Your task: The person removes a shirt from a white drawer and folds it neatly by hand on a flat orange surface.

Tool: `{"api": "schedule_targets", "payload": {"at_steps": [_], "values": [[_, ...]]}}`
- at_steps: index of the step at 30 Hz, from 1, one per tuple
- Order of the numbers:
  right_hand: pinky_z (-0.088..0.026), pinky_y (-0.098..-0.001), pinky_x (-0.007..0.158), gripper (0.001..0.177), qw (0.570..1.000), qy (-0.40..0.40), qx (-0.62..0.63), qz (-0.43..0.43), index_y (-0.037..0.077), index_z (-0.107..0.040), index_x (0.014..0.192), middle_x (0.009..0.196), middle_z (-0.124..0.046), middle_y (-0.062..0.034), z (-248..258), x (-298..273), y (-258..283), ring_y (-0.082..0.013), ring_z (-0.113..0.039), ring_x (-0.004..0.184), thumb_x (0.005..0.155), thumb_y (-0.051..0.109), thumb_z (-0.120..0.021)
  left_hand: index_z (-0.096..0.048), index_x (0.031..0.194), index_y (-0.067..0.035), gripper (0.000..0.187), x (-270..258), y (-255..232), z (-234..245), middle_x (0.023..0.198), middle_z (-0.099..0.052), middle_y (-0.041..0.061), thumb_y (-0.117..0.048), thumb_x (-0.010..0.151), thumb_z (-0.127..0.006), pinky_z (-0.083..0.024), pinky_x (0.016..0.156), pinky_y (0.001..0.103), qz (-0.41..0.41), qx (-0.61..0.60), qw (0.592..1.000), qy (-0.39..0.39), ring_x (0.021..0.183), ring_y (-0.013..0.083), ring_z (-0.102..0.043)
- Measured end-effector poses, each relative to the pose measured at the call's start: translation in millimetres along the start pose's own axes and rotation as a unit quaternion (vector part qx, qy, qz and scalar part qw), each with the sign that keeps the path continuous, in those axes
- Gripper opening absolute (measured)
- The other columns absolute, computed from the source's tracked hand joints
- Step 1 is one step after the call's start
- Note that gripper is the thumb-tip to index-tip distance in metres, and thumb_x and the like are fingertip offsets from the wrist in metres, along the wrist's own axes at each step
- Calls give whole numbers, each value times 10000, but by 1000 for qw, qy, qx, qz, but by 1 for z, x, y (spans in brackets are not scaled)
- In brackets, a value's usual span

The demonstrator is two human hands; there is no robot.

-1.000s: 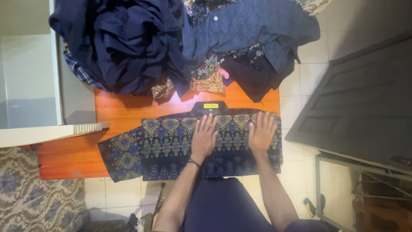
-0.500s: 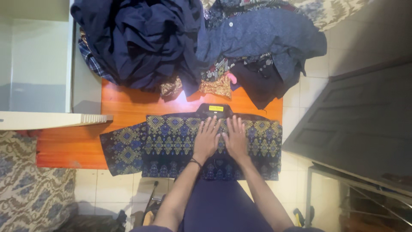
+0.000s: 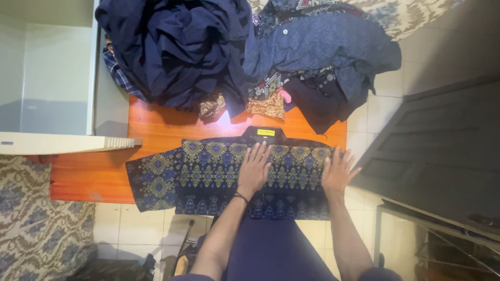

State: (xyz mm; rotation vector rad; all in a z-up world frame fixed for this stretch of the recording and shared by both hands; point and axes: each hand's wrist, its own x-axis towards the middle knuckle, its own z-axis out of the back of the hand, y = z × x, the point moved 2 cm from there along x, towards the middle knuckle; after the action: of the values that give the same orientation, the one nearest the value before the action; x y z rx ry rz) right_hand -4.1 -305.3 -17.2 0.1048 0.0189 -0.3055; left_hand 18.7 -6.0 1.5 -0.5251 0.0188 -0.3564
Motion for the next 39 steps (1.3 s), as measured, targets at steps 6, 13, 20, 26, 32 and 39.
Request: {"api": "schedule_targets", "payload": {"at_steps": [6, 13, 20, 26, 32, 39], "values": [[-92, -559, 1293, 657, 979, -9, 165, 121, 100, -362, 1614, 1704, -240, -223, 22, -22, 116, -455, -163, 1587, 1004, 259, -550, -380, 1572, -113, 601, -3, 4, -9, 1634, -362, 115, -294, 1011, -498, -200, 1252, 475, 8, 5, 1000, 10, 1515, 295, -312], [-108, -563, 1256, 596, 932, 54, 237, 268, 62, -363, 1599, 1672, -287, -222, -13, -44, 186, -401, -211, 1565, 1046, 265, -451, -361, 1581, -25, 608, -9, 30, -15, 1677, -322, 154, -227, 1012, -437, -185, 1287, 466, -12, -62, 998, -5, 1565, 314, -277], [-141, -536, 1245, 620, 954, 71, 161, 243, 105, -401, 1567, 1651, -301, -202, -9, -48, 190, -371, -231, 1548, 1017, 367, -518, -372, 1572, -131, 622, -30, 83, 28, 1659, -323, 110, -379, 1013, -488, -157, 1259, 496, 128, 101, 987, -9, 1533, 296, -282], [-149, -533, 1245, 618, 957, 64, 148, 242, 112, -404, 1567, 1645, -309, -200, -2, -48, 193, -362, -250, 1533, 1015, 363, -527, -301, 1619, -112, 646, -77, 165, 69, 1697, -246, 137, -417, 1064, -426, -77, 1255, 534, 279, 131, 949, -65, 1560, 323, -198], [-154, -528, 1244, 621, 956, 53, 160, 242, 116, -406, 1566, 1647, -308, -200, 0, -49, 192, -366, -257, 1533, 1007, 354, -535, -410, 1564, -60, 613, -93, 183, 73, 1650, -344, 177, -369, 1041, -494, -86, 1242, 574, 317, 120, 930, -139, 1551, 365, -232], [-134, -540, 1242, 637, 951, 61, 166, 255, 106, -377, 1570, 1657, -278, -213, -8, -52, 187, -376, -221, 1543, 1009, 364, -532, -658, 1157, -109, 246, -93, 153, 88, 1314, -616, 138, -253, 957, -666, -347, 1093, 511, 308, 87, 919, -231, 1293, 346, -508]]}}
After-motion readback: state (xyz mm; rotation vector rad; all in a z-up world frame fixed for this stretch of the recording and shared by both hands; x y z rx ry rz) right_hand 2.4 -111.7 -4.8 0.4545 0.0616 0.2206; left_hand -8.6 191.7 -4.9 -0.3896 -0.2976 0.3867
